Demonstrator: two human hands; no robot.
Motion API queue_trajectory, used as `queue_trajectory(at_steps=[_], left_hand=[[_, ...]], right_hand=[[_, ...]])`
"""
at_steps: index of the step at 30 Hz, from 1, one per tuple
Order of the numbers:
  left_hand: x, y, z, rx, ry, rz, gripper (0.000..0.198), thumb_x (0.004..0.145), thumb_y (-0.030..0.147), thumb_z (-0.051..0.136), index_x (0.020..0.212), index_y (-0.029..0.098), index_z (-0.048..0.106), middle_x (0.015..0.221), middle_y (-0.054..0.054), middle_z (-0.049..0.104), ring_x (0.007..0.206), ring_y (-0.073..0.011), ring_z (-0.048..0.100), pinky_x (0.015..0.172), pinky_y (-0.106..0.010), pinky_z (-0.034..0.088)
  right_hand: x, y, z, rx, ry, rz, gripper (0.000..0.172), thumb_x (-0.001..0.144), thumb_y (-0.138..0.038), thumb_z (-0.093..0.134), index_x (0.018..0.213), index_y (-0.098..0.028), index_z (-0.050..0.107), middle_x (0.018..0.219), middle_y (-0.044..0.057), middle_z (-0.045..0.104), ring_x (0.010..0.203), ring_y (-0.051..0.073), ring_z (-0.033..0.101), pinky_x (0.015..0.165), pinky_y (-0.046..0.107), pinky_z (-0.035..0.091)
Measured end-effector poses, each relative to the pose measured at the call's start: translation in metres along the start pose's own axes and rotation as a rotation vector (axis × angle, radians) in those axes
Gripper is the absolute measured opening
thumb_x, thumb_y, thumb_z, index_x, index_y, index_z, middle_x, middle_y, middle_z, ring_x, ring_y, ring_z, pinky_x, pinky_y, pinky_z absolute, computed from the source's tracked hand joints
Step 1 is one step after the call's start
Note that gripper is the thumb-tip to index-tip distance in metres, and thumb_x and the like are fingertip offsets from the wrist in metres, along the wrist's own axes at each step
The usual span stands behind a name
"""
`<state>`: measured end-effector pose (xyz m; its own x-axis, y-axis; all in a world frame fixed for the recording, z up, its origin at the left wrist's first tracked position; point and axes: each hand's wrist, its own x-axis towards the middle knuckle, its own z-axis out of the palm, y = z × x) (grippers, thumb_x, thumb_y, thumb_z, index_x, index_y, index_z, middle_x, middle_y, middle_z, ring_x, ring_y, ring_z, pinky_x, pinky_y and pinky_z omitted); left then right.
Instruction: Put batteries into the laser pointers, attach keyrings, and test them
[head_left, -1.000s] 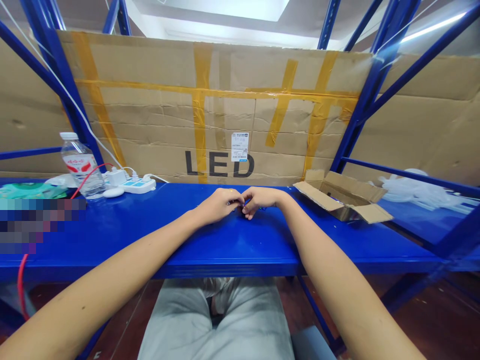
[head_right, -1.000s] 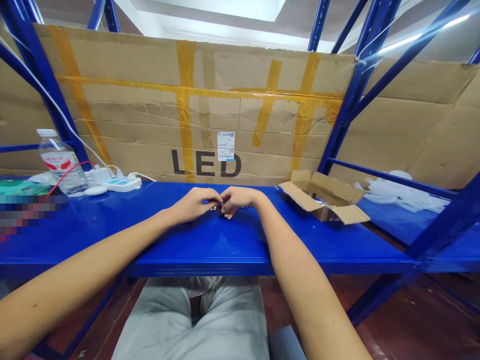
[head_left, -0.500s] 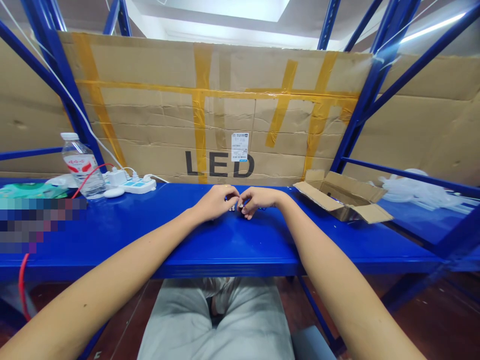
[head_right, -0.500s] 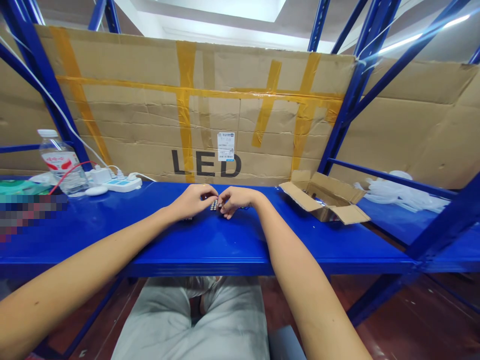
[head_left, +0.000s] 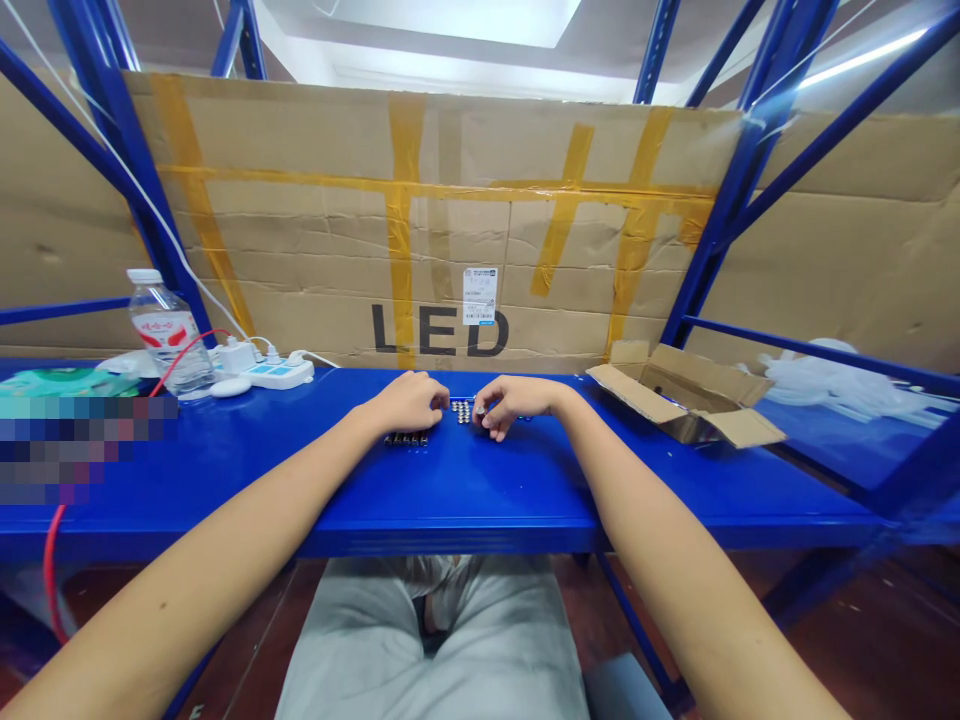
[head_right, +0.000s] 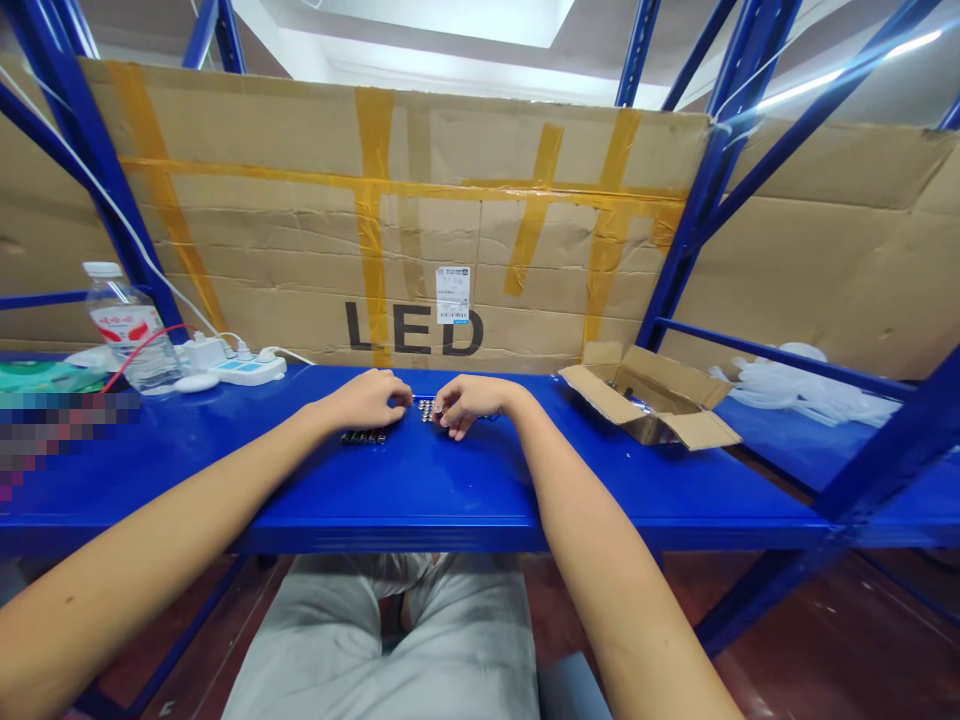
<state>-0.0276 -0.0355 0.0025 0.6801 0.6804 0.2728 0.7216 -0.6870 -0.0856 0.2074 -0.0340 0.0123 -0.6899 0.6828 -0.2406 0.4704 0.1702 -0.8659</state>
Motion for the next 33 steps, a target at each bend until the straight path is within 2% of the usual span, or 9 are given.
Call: queue_trajectory(at_steps=[4,8,10,13,17,20,24,27,33], left_hand=[[-0.001,-0.002,0.003,-0.022,-0.001,0.004,0.025,0.071,0.019,0.057,0.089,0.023,0.074,0.085,-0.003,0.074,0.082,-0.0213,0.063,0.074,-0.030,0.042],[0.000,-0.006,0.012,-0.087,0.068,0.038,0.024,0.069,0.012,0.058,0.082,0.023,0.075,0.076,-0.003,0.072,0.077,-0.0203,0.062,0.074,-0.030,0.043],[0.002,-0.005,0.015,-0.146,0.116,0.074,0.022,0.071,0.012,0.058,0.083,0.023,0.074,0.079,-0.004,0.072,0.079,-0.0207,0.063,0.075,-0.030,0.044],[0.005,0.001,0.015,-0.328,0.207,0.110,0.019,0.078,0.016,0.058,0.090,0.021,0.072,0.087,-0.004,0.073,0.083,-0.0190,0.065,0.077,-0.029,0.047],[0.007,0.015,0.013,-0.604,0.340,0.088,0.017,0.082,0.018,0.059,0.096,0.018,0.068,0.086,-0.003,0.073,0.079,-0.0155,0.066,0.075,-0.028,0.051],[0.007,0.025,0.012,-0.730,0.328,0.102,0.016,0.081,0.018,0.059,0.094,0.017,0.068,0.082,-0.003,0.072,0.075,-0.0148,0.066,0.072,-0.027,0.052],[0.006,0.030,0.013,-0.765,0.289,0.098,0.015,0.080,0.017,0.059,0.092,0.016,0.068,0.081,-0.003,0.071,0.072,-0.0145,0.066,0.071,-0.028,0.052],[0.007,0.027,0.014,-0.758,0.304,0.081,0.015,0.079,0.016,0.059,0.090,0.016,0.069,0.081,-0.003,0.071,0.073,-0.0144,0.065,0.070,-0.028,0.052],[0.011,0.017,0.016,-0.861,0.407,-0.034,0.015,0.078,0.019,0.062,0.091,0.015,0.068,0.084,-0.005,0.072,0.076,-0.0150,0.066,0.070,-0.028,0.052]], right_hand=[[0.000,0.000,0.000,0.000,-0.002,0.000,0.031,0.060,-0.023,0.083,0.082,-0.014,0.063,0.079,0.002,0.067,0.068,0.016,0.068,0.071,0.035,0.060],[0.000,-0.001,0.001,0.003,0.002,0.001,0.029,0.061,-0.023,0.083,0.082,-0.014,0.064,0.078,0.002,0.067,0.067,0.016,0.068,0.070,0.035,0.060],[-0.001,-0.001,0.001,0.001,0.006,0.003,0.029,0.061,-0.023,0.083,0.082,-0.014,0.065,0.078,0.001,0.067,0.067,0.016,0.068,0.070,0.034,0.060],[0.000,-0.001,0.001,-0.001,0.012,0.005,0.029,0.061,-0.023,0.083,0.083,-0.015,0.066,0.078,0.001,0.068,0.066,0.015,0.068,0.070,0.033,0.060],[0.002,0.002,0.001,-0.003,0.021,-0.014,0.028,0.062,-0.023,0.081,0.084,-0.014,0.066,0.077,0.001,0.067,0.066,0.015,0.068,0.068,0.033,0.060],[0.004,0.004,0.001,-0.010,0.033,-0.027,0.026,0.062,-0.022,0.080,0.082,-0.014,0.066,0.077,0.002,0.067,0.065,0.016,0.068,0.066,0.033,0.060],[0.006,0.004,0.002,-0.074,0.076,-0.034,0.025,0.063,-0.023,0.078,0.084,-0.014,0.068,0.075,0.002,0.068,0.063,0.016,0.066,0.062,0.029,0.056],[0.008,0.003,0.000,-0.245,0.146,-0.097,0.019,0.067,-0.026,0.075,0.081,-0.015,0.070,0.068,0.000,0.066,0.060,0.013,0.060,0.059,0.026,0.049],[0.016,0.004,-0.001,-0.398,0.320,-0.328,0.018,0.077,-0.030,0.064,0.085,-0.016,0.072,0.078,0.000,0.067,0.078,0.017,0.058,0.076,0.029,0.044]])
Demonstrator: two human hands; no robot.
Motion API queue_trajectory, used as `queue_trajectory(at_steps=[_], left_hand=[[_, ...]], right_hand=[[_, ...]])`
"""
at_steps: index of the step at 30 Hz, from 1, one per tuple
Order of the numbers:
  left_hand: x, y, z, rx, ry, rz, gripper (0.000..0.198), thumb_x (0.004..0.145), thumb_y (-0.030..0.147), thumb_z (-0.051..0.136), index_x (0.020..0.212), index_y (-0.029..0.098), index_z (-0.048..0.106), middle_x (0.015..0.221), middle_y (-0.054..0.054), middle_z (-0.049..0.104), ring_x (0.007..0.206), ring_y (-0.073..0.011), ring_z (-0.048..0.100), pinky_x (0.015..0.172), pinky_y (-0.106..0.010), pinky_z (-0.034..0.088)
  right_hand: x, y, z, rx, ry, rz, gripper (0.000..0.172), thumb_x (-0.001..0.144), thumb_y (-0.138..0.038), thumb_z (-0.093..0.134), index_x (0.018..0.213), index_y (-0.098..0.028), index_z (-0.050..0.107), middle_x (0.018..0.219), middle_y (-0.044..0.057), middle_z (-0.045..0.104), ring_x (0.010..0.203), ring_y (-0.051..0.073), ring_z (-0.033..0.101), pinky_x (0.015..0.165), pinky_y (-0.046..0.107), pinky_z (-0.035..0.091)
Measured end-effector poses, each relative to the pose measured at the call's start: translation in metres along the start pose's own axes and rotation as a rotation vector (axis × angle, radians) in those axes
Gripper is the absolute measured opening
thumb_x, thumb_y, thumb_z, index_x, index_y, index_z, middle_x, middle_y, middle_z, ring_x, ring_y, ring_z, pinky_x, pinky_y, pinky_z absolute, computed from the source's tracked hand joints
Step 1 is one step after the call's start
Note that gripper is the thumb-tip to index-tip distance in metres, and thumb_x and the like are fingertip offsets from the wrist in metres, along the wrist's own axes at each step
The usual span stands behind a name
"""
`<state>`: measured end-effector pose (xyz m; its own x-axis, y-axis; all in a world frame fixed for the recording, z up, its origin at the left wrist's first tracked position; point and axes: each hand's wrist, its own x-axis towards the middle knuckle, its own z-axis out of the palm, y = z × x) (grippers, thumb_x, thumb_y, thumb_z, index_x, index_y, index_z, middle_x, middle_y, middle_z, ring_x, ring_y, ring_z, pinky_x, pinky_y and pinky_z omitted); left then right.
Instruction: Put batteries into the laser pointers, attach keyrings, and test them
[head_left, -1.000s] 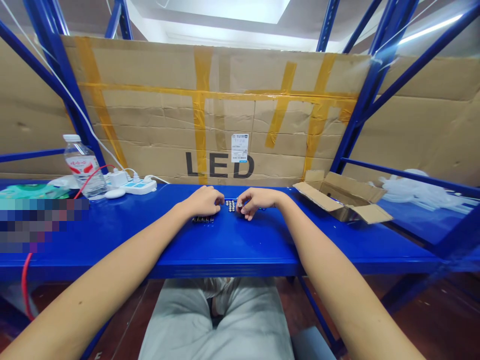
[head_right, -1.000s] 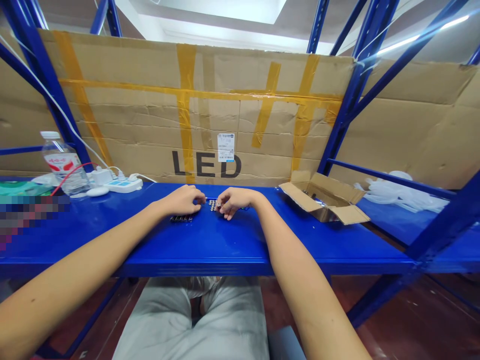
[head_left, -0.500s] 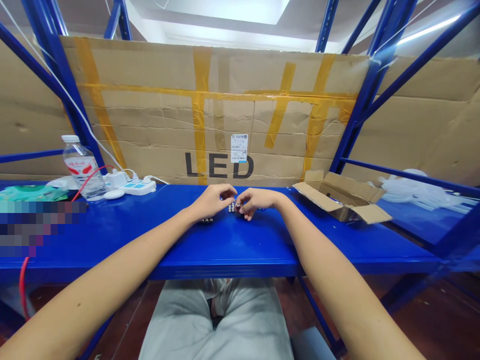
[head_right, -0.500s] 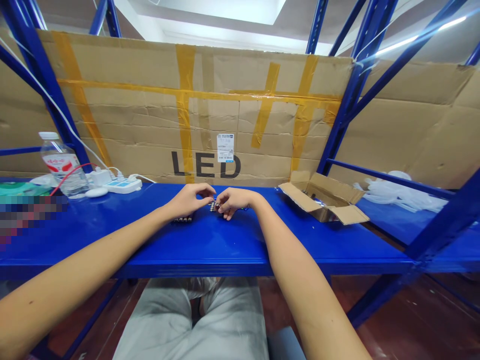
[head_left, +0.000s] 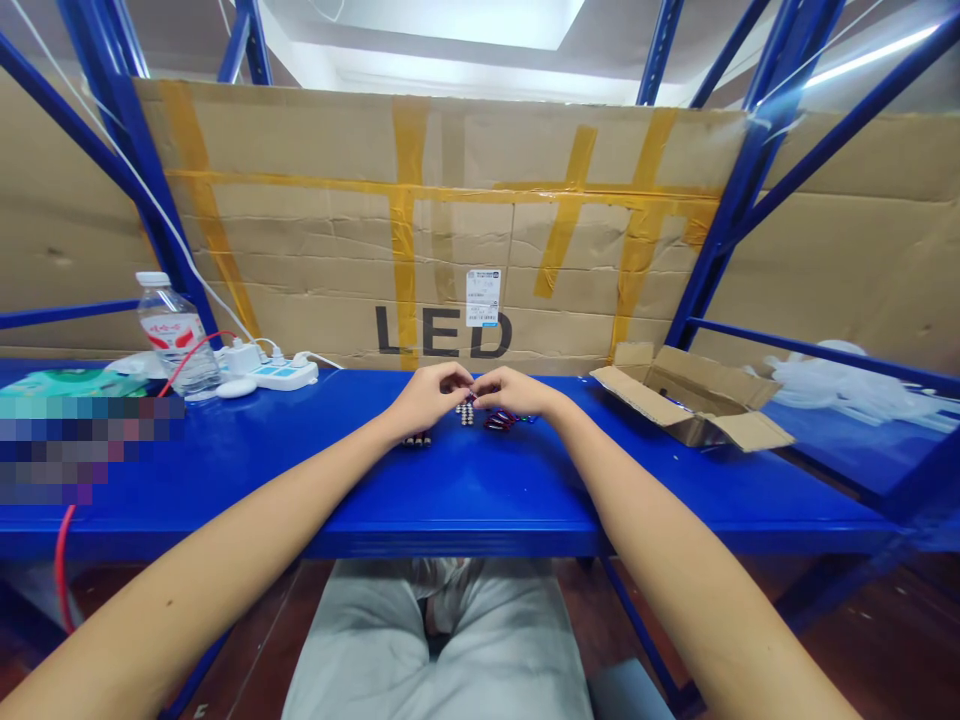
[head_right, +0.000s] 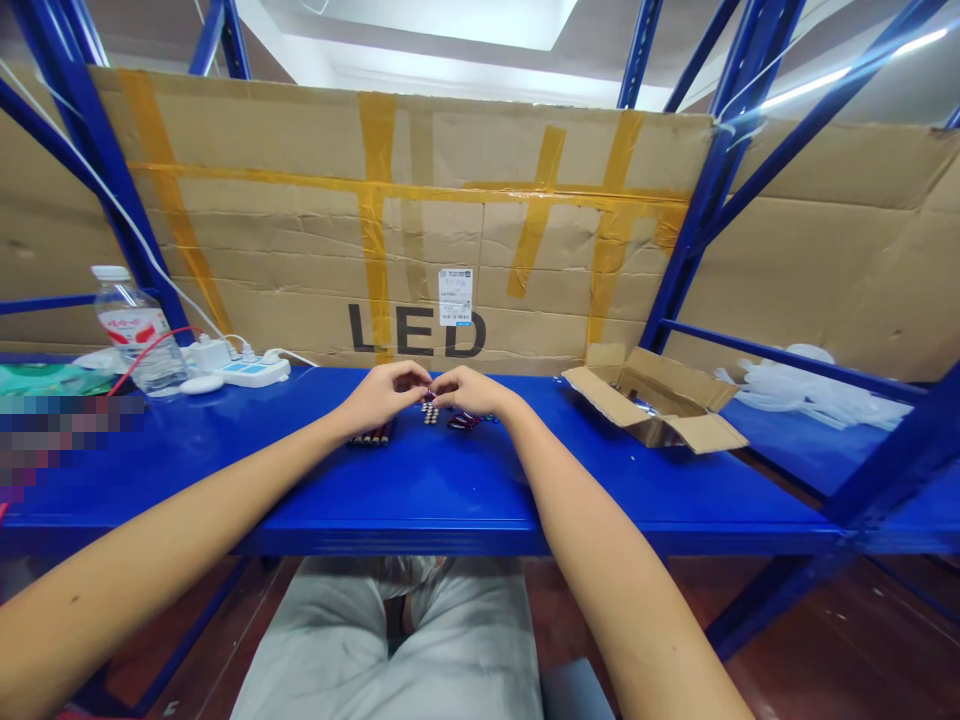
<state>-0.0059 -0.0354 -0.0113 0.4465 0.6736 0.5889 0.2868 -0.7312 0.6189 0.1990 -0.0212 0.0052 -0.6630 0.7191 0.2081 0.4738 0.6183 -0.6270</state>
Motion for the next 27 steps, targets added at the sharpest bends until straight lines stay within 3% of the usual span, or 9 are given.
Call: queue_trajectory(at_steps=[8,14,20,27], left_hand=[[0.002,-0.006,-0.005,-0.190,0.033,-0.105,0.012,0.079,0.020,0.066,0.089,0.014,0.063,0.074,-0.002,0.068,0.065,-0.0132,0.066,0.064,-0.027,0.054],[0.004,-0.005,-0.006,-0.192,0.088,-0.201,0.008,0.081,0.020,0.065,0.083,0.014,0.062,0.064,0.000,0.065,0.059,-0.0135,0.064,0.061,-0.027,0.052],[-0.001,-0.004,-0.009,-0.065,0.020,-0.154,0.011,0.083,0.026,0.062,0.079,0.015,0.063,0.060,0.001,0.063,0.058,-0.0142,0.062,0.059,-0.026,0.047],[-0.005,0.001,-0.011,0.076,0.026,-0.069,0.013,0.086,0.026,0.060,0.082,0.015,0.067,0.063,0.000,0.065,0.062,-0.0144,0.061,0.063,-0.027,0.045]], right_hand=[[0.006,0.001,0.010,-0.054,0.094,-0.048,0.026,0.087,-0.030,0.050,0.096,-0.015,0.068,0.085,0.004,0.067,0.079,0.018,0.055,0.077,0.031,0.043],[0.011,0.001,0.017,-0.016,0.262,-0.032,0.018,0.076,-0.029,0.061,0.089,-0.017,0.056,0.082,0.002,0.060,0.078,0.018,0.054,0.073,0.031,0.043],[0.009,0.002,0.020,-0.008,0.349,-0.013,0.018,0.071,-0.024,0.061,0.082,-0.021,0.047,0.079,0.000,0.057,0.075,0.017,0.054,0.069,0.030,0.044],[0.007,-0.002,0.019,0.023,0.319,-0.026,0.013,0.076,-0.030,0.061,0.080,-0.018,0.056,0.077,0.002,0.062,0.074,0.018,0.056,0.069,0.030,0.044]])
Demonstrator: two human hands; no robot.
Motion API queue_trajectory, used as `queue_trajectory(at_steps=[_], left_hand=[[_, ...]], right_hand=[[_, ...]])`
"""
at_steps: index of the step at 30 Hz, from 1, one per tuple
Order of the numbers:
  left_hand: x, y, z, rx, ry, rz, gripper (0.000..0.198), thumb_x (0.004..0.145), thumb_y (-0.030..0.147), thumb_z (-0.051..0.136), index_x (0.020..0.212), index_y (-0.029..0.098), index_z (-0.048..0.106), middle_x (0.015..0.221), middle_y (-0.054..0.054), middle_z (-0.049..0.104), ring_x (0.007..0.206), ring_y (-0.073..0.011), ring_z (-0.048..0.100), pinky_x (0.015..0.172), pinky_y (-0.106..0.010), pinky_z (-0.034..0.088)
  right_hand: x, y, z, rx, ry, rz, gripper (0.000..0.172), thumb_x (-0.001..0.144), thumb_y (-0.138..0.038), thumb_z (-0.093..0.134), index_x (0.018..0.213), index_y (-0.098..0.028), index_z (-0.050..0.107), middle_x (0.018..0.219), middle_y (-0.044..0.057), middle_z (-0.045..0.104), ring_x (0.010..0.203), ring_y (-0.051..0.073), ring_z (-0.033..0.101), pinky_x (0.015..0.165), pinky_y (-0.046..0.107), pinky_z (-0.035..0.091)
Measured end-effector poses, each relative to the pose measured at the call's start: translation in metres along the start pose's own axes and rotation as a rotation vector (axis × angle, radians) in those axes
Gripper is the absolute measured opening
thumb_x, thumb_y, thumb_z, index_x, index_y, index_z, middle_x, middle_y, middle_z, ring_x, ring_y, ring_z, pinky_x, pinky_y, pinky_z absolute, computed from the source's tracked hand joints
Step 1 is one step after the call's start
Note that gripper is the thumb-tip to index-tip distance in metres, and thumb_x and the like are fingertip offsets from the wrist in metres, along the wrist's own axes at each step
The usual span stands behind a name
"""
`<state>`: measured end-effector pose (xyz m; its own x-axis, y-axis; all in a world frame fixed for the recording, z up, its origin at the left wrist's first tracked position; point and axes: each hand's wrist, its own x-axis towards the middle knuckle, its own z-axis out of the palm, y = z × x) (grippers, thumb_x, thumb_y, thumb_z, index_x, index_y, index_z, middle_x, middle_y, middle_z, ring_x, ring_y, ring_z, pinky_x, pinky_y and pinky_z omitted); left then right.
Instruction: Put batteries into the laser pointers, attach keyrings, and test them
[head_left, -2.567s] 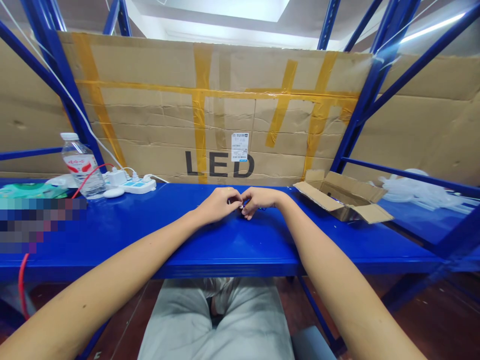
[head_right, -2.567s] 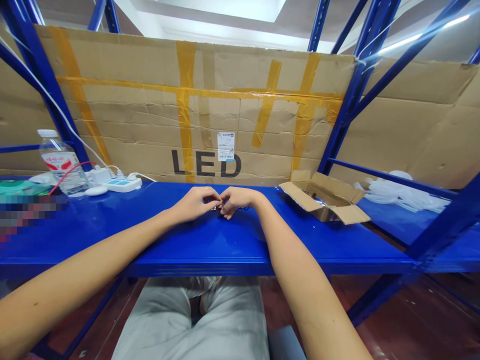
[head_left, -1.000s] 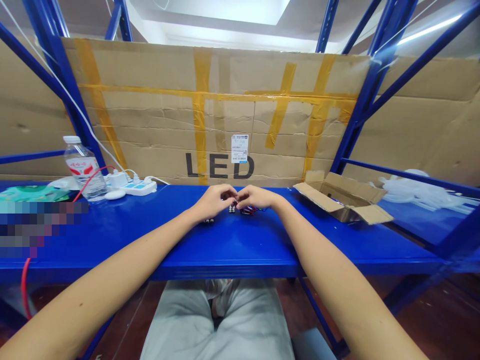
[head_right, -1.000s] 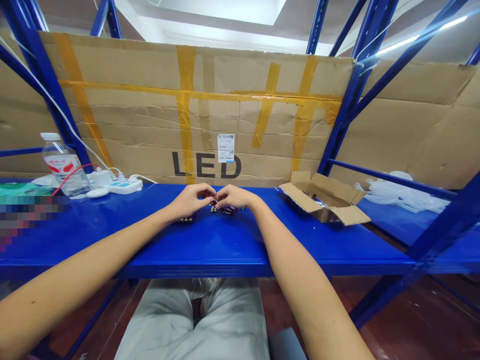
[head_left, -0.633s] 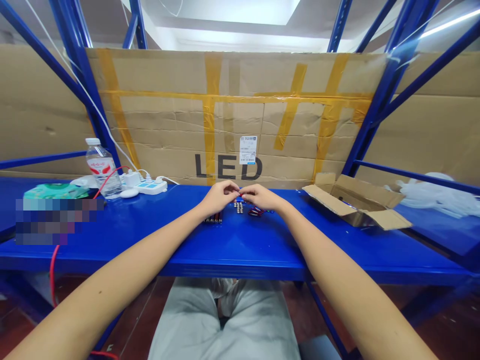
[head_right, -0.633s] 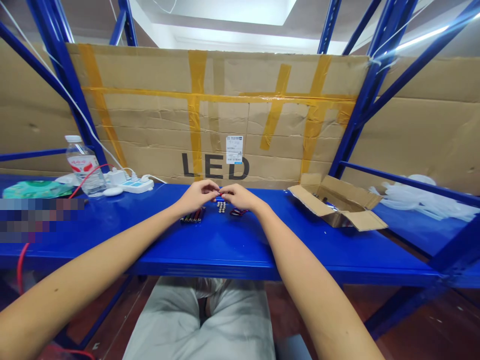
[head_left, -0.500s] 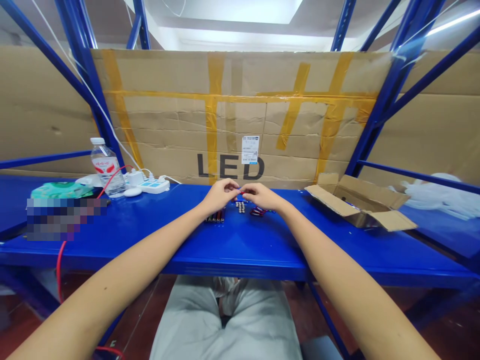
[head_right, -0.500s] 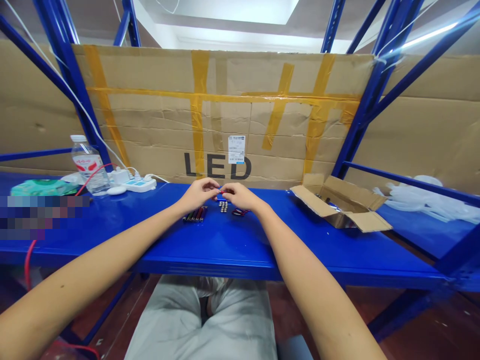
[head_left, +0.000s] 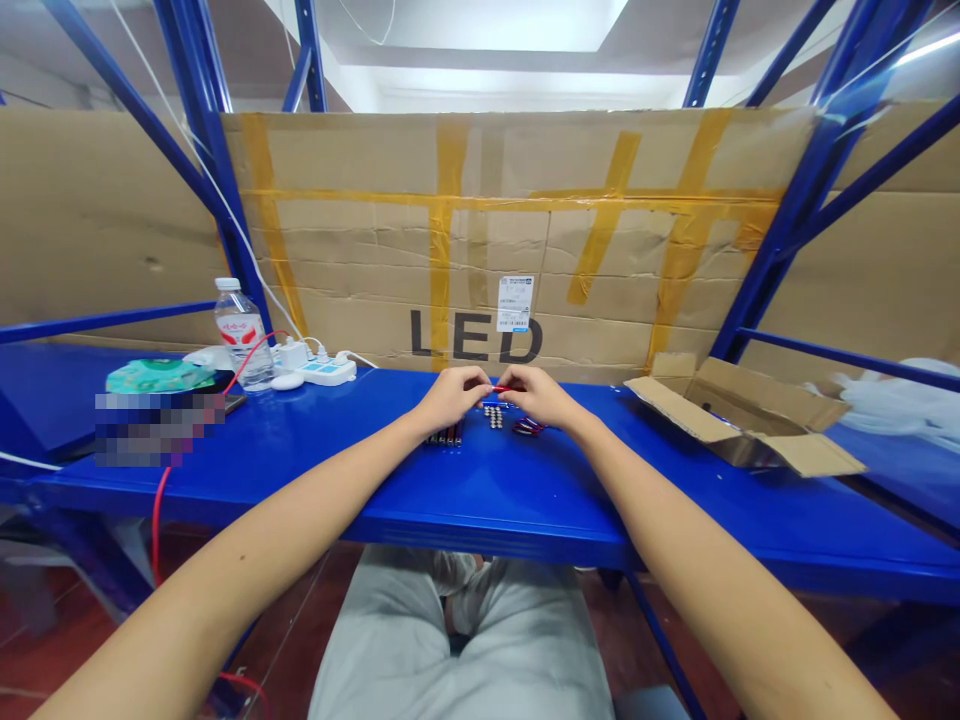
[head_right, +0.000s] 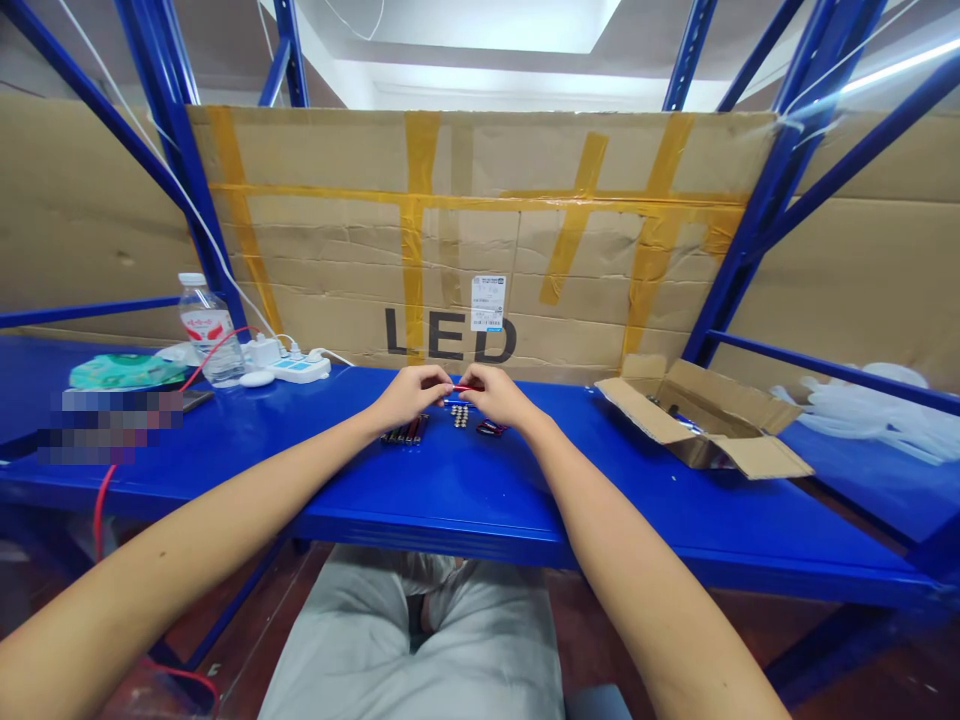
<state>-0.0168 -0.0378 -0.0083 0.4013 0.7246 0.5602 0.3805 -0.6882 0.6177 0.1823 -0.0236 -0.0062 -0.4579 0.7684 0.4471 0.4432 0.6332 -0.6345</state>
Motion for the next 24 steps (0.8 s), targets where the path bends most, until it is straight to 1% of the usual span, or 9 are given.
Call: queue_trajectory(at_steps=[4,9,12,14,15,17,19,21,24], left_hand=[[0.000,0.003,0.000,0.084,0.021,0.066,0.014,0.087,0.025,0.059,0.082,0.016,0.069,0.068,0.000,0.067,0.065,-0.0142,0.060,0.065,-0.026,0.044],[0.001,0.004,0.000,0.201,0.046,0.139,0.013,0.088,0.022,0.059,0.082,0.016,0.070,0.076,-0.002,0.070,0.072,-0.0151,0.061,0.070,-0.027,0.044],[0.002,0.004,0.000,0.184,0.051,0.134,0.012,0.087,0.021,0.061,0.082,0.016,0.070,0.076,-0.002,0.070,0.072,-0.0151,0.061,0.070,-0.027,0.043],[0.002,0.005,0.000,0.151,0.055,0.122,0.011,0.087,0.021,0.062,0.082,0.015,0.070,0.075,-0.001,0.069,0.070,-0.0146,0.060,0.069,-0.026,0.042],[0.002,0.006,-0.001,0.138,0.055,0.118,0.011,0.087,0.021,0.062,0.082,0.015,0.069,0.074,-0.001,0.069,0.070,-0.0144,0.060,0.068,-0.026,0.042],[0.002,0.008,-0.001,0.121,0.057,0.109,0.013,0.088,0.022,0.061,0.081,0.015,0.069,0.071,-0.001,0.068,0.067,-0.0139,0.058,0.067,-0.026,0.041],[0.001,0.009,-0.001,0.112,0.055,0.101,0.014,0.088,0.023,0.061,0.080,0.015,0.069,0.069,0.000,0.066,0.066,-0.0136,0.058,0.065,-0.026,0.041],[0.001,0.008,-0.002,0.106,0.046,0.100,0.014,0.088,0.023,0.061,0.080,0.015,0.069,0.067,0.000,0.066,0.065,-0.0135,0.058,0.065,-0.026,0.041],[0.002,0.005,-0.003,0.112,0.028,0.123,0.013,0.088,0.020,0.060,0.081,0.015,0.070,0.065,0.000,0.065,0.065,-0.0136,0.059,0.066,-0.026,0.042]], right_hand=[[-0.002,-0.006,-0.002,-0.133,-0.042,-0.018,0.018,0.084,-0.029,0.053,0.083,-0.016,0.065,0.077,0.005,0.065,0.076,0.019,0.057,0.073,0.031,0.042],[-0.002,-0.008,0.002,-0.210,-0.033,-0.035,0.021,0.090,-0.028,0.046,0.082,-0.017,0.062,0.079,0.005,0.066,0.079,0.020,0.056,0.076,0.031,0.041],[-0.001,-0.004,0.007,-0.192,0.034,-0.045,0.011,0.082,-0.028,0.058,0.086,-0.018,0.056,0.084,0.005,0.062,0.078,0.019,0.054,0.073,0.031,0.041],[-0.001,-0.001,0.009,-0.173,0.094,-0.085,0.018,0.074,-0.024,0.063,0.087,-0.019,0.051,0.084,0.003,0.059,0.077,0.018,0.052,0.070,0.030,0.040],[-0.001,0.000,0.010,-0.167,0.118,-0.108,0.018,0.073,-0.022,0.063,0.086,-0.020,0.050,0.083,0.002,0.057,0.076,0.018,0.050,0.069,0.029,0.040],[-0.001,0.000,0.009,-0.162,0.163,-0.144,0.012,0.074,-0.019,0.059,0.081,-0.020,0.049,0.079,0.001,0.054,0.074,0.017,0.049,0.068,0.029,0.039],[-0.001,0.000,0.007,-0.145,0.191,-0.162,0.010,0.075,-0.021,0.060,0.075,-0.020,0.050,0.075,0.001,0.053,0.072,0.017,0.049,0.067,0.029,0.038],[-0.001,-0.001,0.005,-0.119,0.177,-0.160,0.010,0.075,-0.024,0.062,0.074,-0.019,0.054,0.074,0.001,0.055,0.071,0.017,0.050,0.066,0.030,0.039],[-0.001,-0.003,0.001,-0.104,0.100,-0.140,0.012,0.079,-0.029,0.060,0.077,-0.017,0.061,0.075,0.003,0.061,0.071,0.017,0.053,0.066,0.030,0.039]])
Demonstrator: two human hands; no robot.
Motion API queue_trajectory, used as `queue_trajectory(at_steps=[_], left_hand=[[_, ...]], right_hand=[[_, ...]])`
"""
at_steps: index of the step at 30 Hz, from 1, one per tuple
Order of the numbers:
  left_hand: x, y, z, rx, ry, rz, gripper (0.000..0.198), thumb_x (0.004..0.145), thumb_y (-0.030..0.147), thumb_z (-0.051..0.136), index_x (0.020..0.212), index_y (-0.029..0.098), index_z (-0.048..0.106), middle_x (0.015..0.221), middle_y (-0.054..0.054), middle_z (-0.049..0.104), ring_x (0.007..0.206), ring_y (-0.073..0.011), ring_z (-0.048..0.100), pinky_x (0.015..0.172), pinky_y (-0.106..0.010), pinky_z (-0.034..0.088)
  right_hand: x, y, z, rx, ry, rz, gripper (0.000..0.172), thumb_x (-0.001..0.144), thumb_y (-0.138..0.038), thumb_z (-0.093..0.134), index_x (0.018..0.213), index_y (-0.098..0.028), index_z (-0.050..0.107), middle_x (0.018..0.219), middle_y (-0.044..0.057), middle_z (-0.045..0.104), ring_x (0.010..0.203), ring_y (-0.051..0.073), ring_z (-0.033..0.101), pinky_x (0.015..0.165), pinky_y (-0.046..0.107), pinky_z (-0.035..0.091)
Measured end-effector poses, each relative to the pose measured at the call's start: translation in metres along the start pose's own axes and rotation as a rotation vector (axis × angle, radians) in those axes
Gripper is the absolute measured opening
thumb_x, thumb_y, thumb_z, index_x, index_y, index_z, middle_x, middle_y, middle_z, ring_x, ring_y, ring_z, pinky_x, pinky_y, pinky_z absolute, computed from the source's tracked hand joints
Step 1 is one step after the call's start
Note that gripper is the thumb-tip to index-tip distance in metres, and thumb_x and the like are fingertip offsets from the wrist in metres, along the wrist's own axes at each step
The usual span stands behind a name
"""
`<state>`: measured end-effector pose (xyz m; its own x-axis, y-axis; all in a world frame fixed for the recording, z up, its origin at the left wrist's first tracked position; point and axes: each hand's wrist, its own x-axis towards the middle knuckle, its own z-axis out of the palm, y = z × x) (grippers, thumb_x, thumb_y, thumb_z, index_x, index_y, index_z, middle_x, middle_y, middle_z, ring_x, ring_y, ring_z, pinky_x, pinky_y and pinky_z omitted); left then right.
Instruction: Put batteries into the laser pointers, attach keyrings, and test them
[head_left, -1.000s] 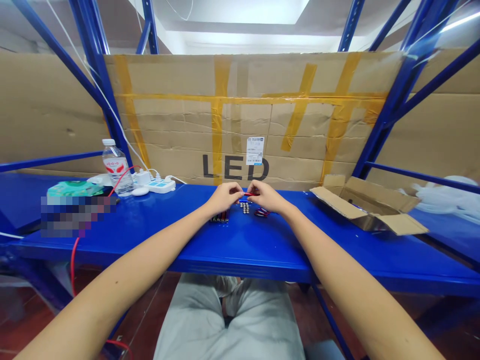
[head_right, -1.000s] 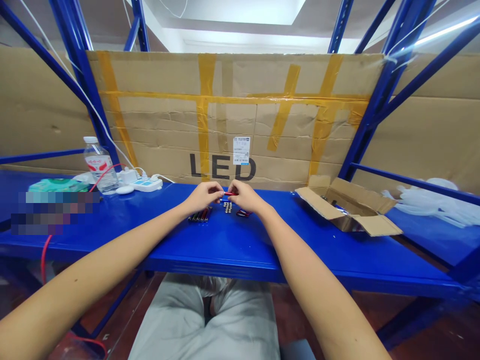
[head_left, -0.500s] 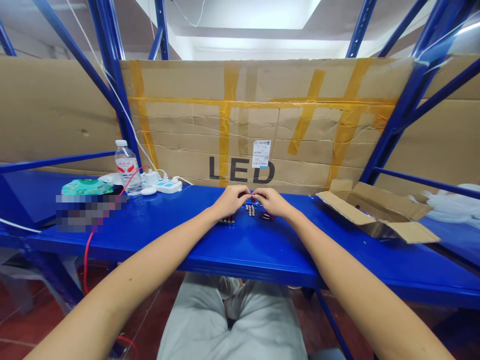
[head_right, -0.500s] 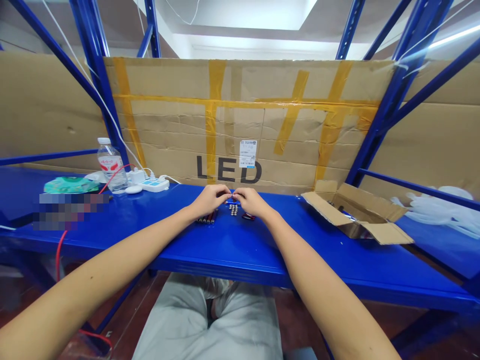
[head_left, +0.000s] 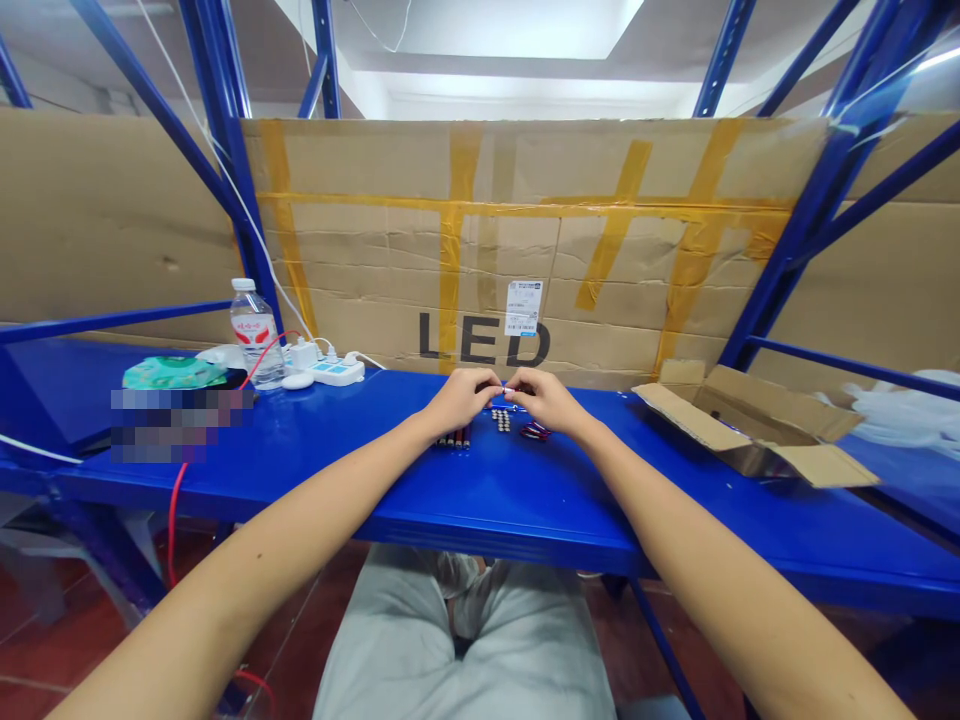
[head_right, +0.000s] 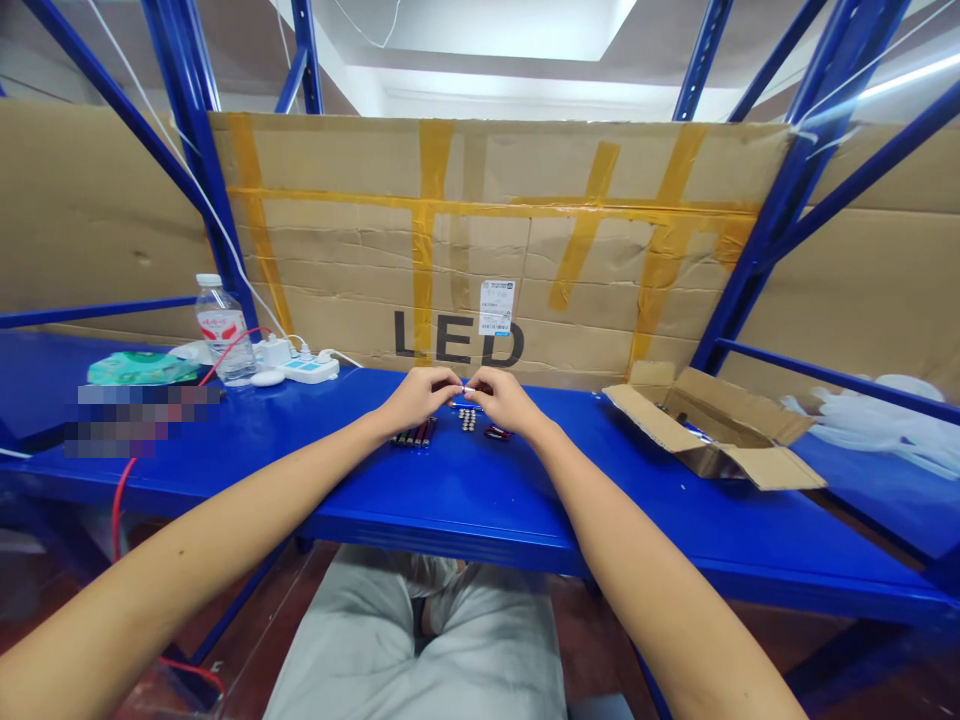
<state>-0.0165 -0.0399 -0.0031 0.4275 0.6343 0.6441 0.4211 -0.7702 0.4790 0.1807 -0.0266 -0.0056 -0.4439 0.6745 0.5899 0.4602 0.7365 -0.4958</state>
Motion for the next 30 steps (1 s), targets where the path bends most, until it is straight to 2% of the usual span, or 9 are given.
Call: queue_trajectory(at_steps=[3,8,12,15,18,25,30], left_hand=[[0.001,-0.003,0.001,0.023,0.001,0.052,0.011,0.087,0.018,0.061,0.081,0.015,0.070,0.068,0.000,0.067,0.066,-0.0139,0.060,0.067,-0.026,0.043],[0.001,-0.006,0.002,0.083,-0.013,0.154,0.010,0.086,0.015,0.061,0.083,0.016,0.071,0.075,-0.003,0.070,0.072,-0.0147,0.062,0.072,-0.026,0.045],[0.001,-0.007,0.001,0.076,-0.004,0.129,0.011,0.087,0.015,0.061,0.085,0.015,0.071,0.075,-0.003,0.070,0.071,-0.0147,0.062,0.071,-0.026,0.045],[0.001,-0.006,0.000,0.049,0.010,0.081,0.010,0.087,0.017,0.062,0.084,0.015,0.071,0.072,-0.002,0.068,0.068,-0.0142,0.061,0.068,-0.026,0.044],[0.001,-0.005,0.000,0.037,0.006,0.055,0.011,0.087,0.017,0.061,0.082,0.015,0.071,0.069,-0.001,0.067,0.066,-0.0138,0.060,0.066,-0.025,0.043],[0.000,-0.004,0.002,0.079,0.006,0.088,0.012,0.088,0.016,0.060,0.081,0.015,0.070,0.069,-0.001,0.067,0.067,-0.0140,0.059,0.066,-0.026,0.042],[0.001,-0.002,0.003,0.112,-0.011,0.105,0.011,0.087,0.014,0.060,0.083,0.015,0.070,0.072,-0.002,0.068,0.068,-0.0142,0.060,0.068,-0.026,0.043]], right_hand=[[0.000,-0.003,-0.003,-0.016,-0.098,0.018,0.022,0.086,-0.032,0.052,0.074,-0.016,0.063,0.069,0.003,0.061,0.067,0.016,0.052,0.065,0.029,0.038],[0.001,-0.007,-0.004,0.005,-0.210,0.081,0.031,0.088,-0.035,0.045,0.064,-0.017,0.055,0.061,0.000,0.055,0.061,0.014,0.048,0.063,0.029,0.037],[0.000,-0.007,0.001,0.131,-0.131,0.121,0.023,0.077,-0.040,0.062,0.075,-0.019,0.054,0.071,0.000,0.059,0.070,0.016,0.055,0.067,0.030,0.043],[0.000,-0.005,0.005,0.242,-0.032,0.153,0.033,0.065,-0.034,0.074,0.081,-0.020,0.048,0.078,0.000,0.059,0.076,0.018,0.059,0.069,0.031,0.046],[0.000,-0.004,0.006,0.263,0.003,0.160,0.029,0.066,-0.033,0.071,0.078,-0.020,0.048,0.075,0.000,0.060,0.073,0.018,0.059,0.067,0.031,0.046],[0.000,-0.005,0.000,0.274,-0.058,0.191,0.027,0.068,-0.040,0.071,0.074,-0.018,0.056,0.061,-0.002,0.056,0.058,0.013,0.049,0.057,0.028,0.039],[-0.001,-0.006,-0.004,0.273,-0.130,0.233,0.024,0.070,-0.039,0.067,0.074,-0.017,0.058,0.056,-0.001,0.057,0.054,0.014,0.051,0.053,0.028,0.038]])
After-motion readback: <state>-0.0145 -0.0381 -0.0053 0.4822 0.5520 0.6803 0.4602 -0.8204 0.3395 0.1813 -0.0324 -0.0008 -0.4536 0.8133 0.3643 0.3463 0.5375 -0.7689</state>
